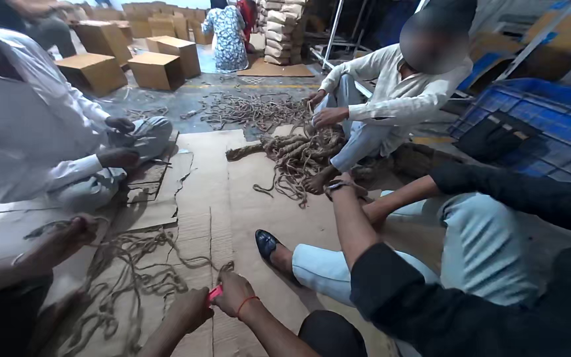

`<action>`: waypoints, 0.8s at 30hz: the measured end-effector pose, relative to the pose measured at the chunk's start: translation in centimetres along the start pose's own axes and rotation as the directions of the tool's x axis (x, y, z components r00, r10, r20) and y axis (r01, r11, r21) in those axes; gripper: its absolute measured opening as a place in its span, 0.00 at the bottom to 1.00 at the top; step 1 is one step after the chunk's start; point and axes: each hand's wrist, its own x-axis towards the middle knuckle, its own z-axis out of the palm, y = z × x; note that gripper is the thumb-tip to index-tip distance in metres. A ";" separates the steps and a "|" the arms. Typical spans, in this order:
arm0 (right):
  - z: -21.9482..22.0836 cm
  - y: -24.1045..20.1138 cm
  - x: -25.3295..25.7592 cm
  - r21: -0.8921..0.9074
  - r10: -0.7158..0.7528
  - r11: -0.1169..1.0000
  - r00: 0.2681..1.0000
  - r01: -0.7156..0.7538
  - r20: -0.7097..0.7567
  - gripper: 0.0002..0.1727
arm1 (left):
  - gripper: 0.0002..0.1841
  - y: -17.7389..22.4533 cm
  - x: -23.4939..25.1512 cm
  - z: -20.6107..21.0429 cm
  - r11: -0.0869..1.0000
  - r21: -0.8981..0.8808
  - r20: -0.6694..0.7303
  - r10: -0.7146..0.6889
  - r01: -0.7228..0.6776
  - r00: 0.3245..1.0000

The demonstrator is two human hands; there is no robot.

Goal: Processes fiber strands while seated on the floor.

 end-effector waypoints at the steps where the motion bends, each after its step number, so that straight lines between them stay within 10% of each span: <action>1: -0.4 0.2 0.0 0.017 0.004 1.000 1.000 -0.004 -0.012 0.32 | 0.29 0.3 -0.2 -0.4 1.000 -0.011 -0.025 0.010 -0.010 1.000; 10: -2.8 1.1 -1.0 0.385 0.057 0.914 0.900 0.128 -0.433 0.28 | 0.29 0.6 -0.3 -1.5 0.917 -0.375 -0.364 -0.008 -0.138 0.932; 17: -0.1 0.1 -0.2 0.558 -0.038 0.820 0.984 0.131 -0.175 0.24 | 0.21 0.0 -0.9 -1.2 0.560 -0.724 -0.541 -0.100 -0.403 0.835; 24: 0.1 -0.9 -0.8 0.805 -0.119 0.591 0.993 0.056 0.018 0.32 | 0.19 -1.0 -0.6 -1.4 0.459 -0.711 -0.628 -0.076 -0.533 0.774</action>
